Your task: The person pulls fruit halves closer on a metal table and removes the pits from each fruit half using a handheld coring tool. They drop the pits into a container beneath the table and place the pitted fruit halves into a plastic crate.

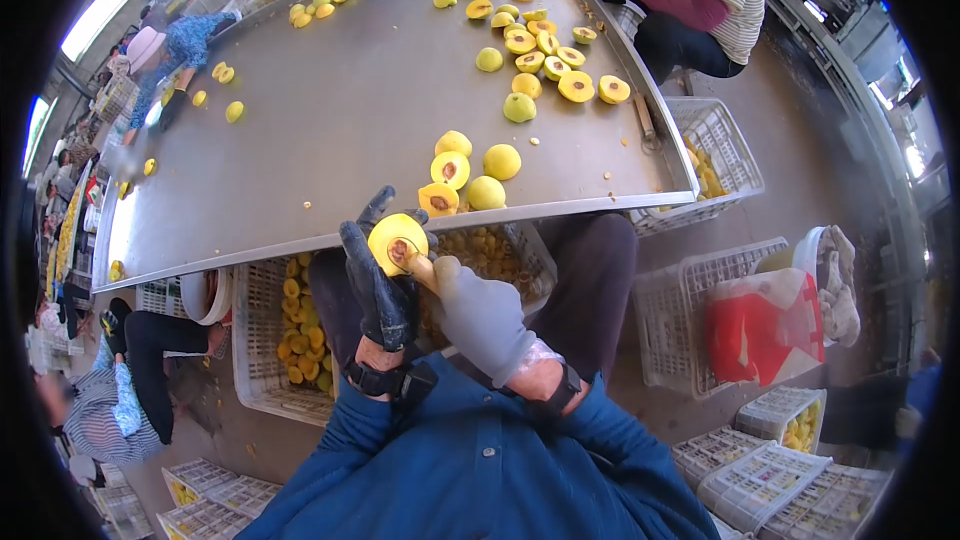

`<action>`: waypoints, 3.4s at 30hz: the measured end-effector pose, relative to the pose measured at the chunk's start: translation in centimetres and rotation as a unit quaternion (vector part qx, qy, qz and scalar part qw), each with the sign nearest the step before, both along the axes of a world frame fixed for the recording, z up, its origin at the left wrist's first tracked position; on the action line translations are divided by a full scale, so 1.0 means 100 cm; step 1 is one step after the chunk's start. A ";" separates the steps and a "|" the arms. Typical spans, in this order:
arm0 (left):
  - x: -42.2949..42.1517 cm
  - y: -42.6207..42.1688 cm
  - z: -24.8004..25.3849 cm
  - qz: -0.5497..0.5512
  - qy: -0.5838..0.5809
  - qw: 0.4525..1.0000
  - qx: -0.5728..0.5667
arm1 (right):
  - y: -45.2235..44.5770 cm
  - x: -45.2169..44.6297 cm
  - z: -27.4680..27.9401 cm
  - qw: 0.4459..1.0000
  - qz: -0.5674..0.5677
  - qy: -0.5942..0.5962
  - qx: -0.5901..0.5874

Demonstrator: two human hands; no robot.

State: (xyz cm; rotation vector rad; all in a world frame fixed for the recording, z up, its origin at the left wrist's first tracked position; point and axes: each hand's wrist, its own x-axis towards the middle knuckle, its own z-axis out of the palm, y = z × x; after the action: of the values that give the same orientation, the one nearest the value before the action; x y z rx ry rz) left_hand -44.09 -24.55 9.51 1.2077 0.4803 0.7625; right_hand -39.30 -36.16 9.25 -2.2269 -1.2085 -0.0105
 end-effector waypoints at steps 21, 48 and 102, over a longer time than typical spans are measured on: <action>0.007 0.013 0.011 -0.063 0.019 0.994 0.085 | -0.011 0.007 0.005 0.831 0.106 0.535 0.111; -0.083 0.149 -0.048 0.263 0.238 0.841 0.408 | -0.069 0.051 -0.120 0.971 0.020 0.176 -0.158; 0.005 0.015 -0.009 -0.095 0.009 0.995 0.032 | -0.009 0.025 -0.043 0.905 0.181 0.370 0.107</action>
State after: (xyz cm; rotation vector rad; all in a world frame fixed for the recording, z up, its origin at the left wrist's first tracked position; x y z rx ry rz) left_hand -43.60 -23.01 8.61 1.3004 0.3516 0.6076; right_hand -36.84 -37.04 4.94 -1.5439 -1.0805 0.7448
